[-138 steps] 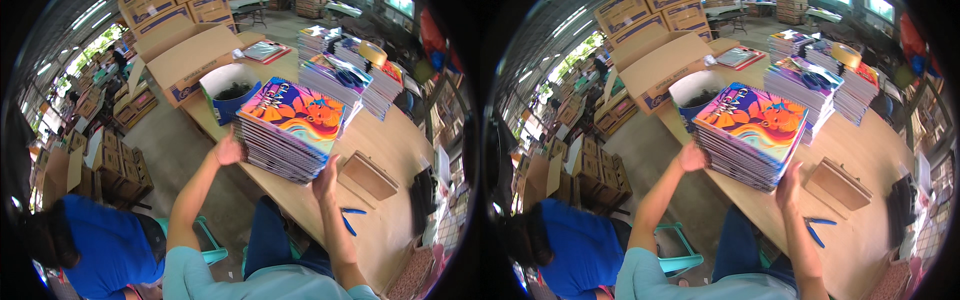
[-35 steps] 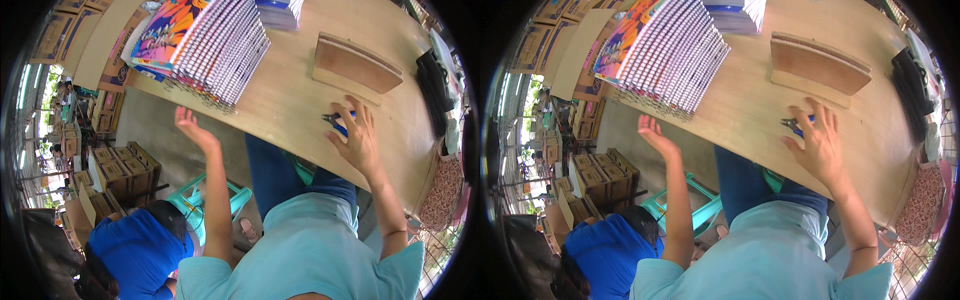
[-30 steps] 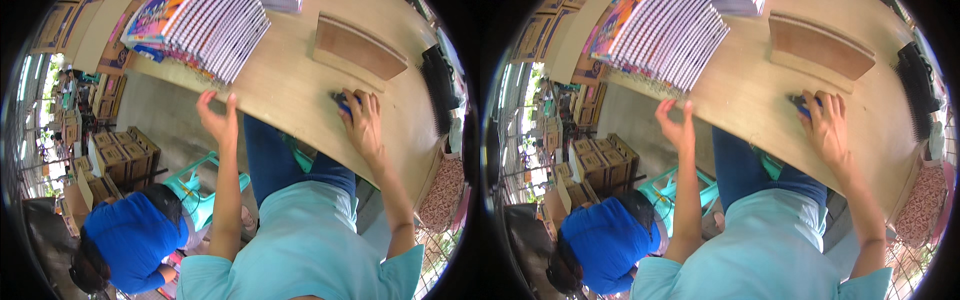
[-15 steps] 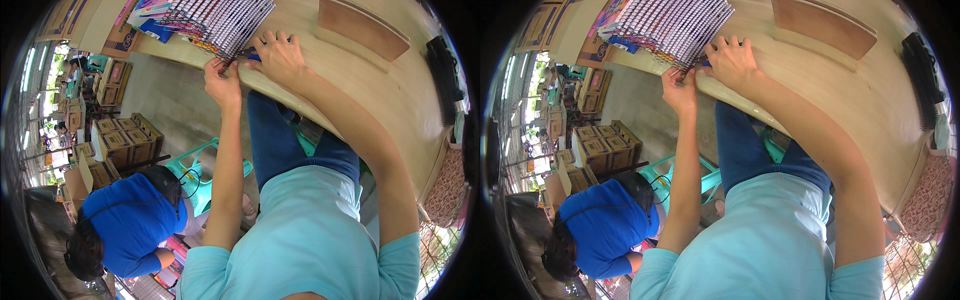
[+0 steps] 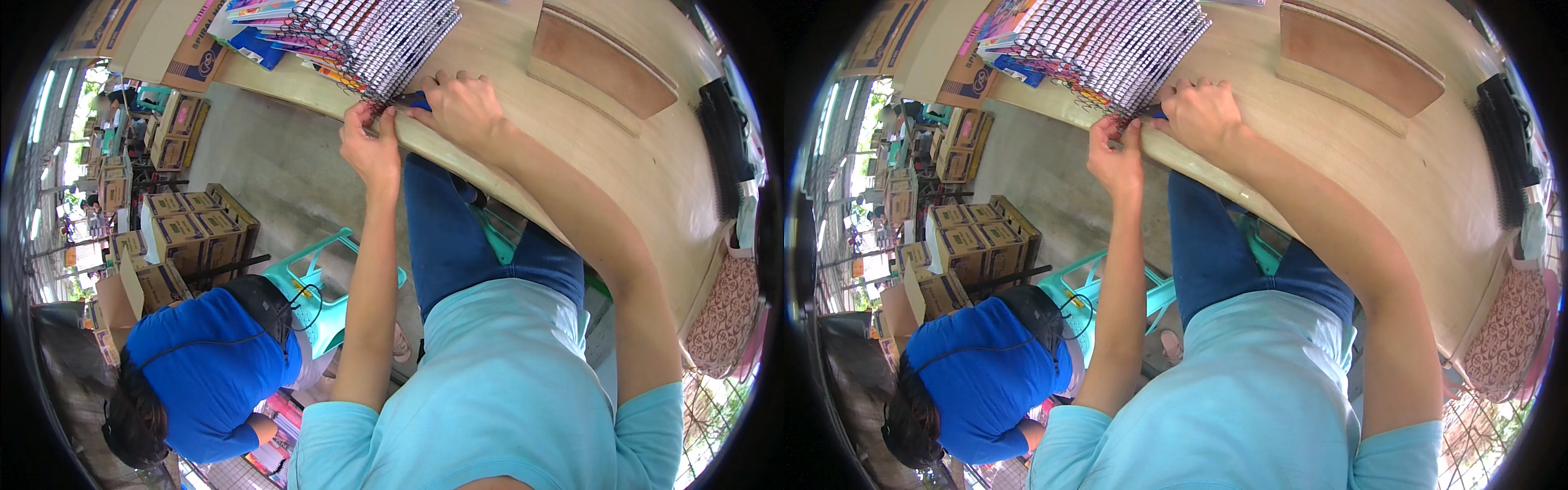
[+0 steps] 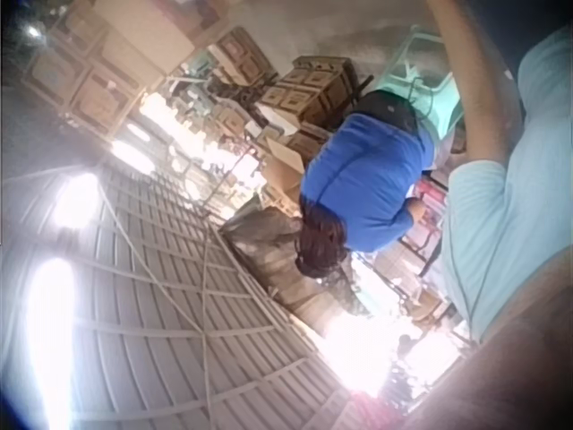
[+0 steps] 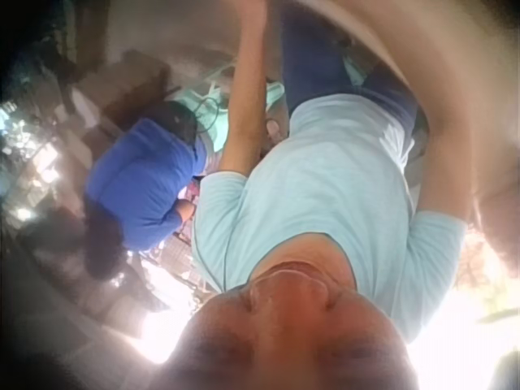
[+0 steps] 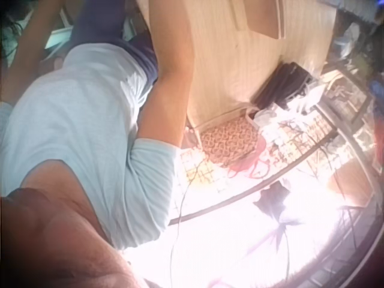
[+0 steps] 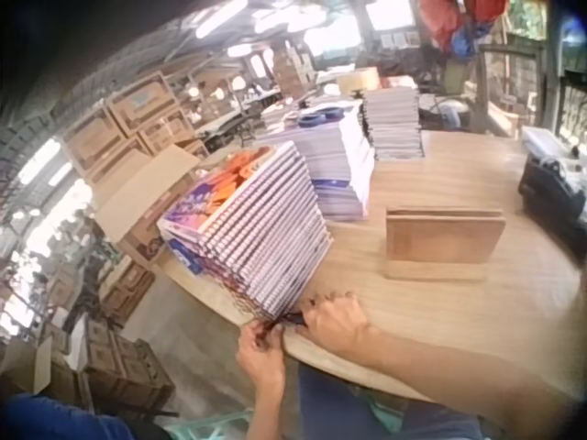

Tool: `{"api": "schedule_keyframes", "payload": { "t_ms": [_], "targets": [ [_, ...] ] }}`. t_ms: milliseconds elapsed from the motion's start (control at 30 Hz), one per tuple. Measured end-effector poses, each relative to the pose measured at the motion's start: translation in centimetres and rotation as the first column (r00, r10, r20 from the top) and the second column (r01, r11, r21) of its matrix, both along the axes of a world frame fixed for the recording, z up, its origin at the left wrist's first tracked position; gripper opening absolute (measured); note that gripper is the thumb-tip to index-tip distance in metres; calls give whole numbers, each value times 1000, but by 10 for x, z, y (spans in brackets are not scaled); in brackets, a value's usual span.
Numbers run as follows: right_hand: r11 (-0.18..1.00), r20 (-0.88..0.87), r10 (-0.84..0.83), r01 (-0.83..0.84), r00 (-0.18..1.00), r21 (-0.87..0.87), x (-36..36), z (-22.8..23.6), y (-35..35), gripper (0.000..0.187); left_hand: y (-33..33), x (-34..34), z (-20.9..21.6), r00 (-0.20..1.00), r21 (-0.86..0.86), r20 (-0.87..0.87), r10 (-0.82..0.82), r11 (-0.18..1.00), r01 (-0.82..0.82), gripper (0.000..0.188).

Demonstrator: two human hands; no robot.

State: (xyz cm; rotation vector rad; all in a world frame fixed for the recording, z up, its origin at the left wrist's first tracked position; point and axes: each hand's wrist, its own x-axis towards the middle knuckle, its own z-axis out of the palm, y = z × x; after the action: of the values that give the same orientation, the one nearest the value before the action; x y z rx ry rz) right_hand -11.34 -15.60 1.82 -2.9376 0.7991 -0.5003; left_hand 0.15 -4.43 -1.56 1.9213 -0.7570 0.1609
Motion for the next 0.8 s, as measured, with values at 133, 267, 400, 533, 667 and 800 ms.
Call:
{"api": "schedule_keyframes", "payload": {
  "t_ms": [133, 267, 400, 533, 667, 800],
  "targets": [
    [981, 14, -24, 21, 1000, 192, -2, 0, -5, 48, 3, 5, -2, 999, -14, 51, -17, 1000, 18, 27],
    [996, 121, -80, 74, 989, 53, -11, 2, 14, 50, 6, 4, 1, 999, -32, 20, -41, 999, 41, 26],
    [992, 117, -113, 105, 987, 76, -3, 5, 19, 50, 7, 3, 4, 997, 15, 57, -44, 999, 43, 25],
    [993, 121, -84, 73, 989, 88, 2, 2, 17, 49, 7, 5, 2, 997, 10, 61, -41, 999, 40, 24],
    [978, 66, -51, 36, 997, 205, 4, -6, 10, 49, 5, 3, 6, 997, 21, 63, -45, 999, 44, 23],
    [981, 142, -131, 108, 981, 161, -8, -1, 14, 48, 7, 2, 11, 993, -71, -66, -95, 993, 90, 22]
  ]
}}
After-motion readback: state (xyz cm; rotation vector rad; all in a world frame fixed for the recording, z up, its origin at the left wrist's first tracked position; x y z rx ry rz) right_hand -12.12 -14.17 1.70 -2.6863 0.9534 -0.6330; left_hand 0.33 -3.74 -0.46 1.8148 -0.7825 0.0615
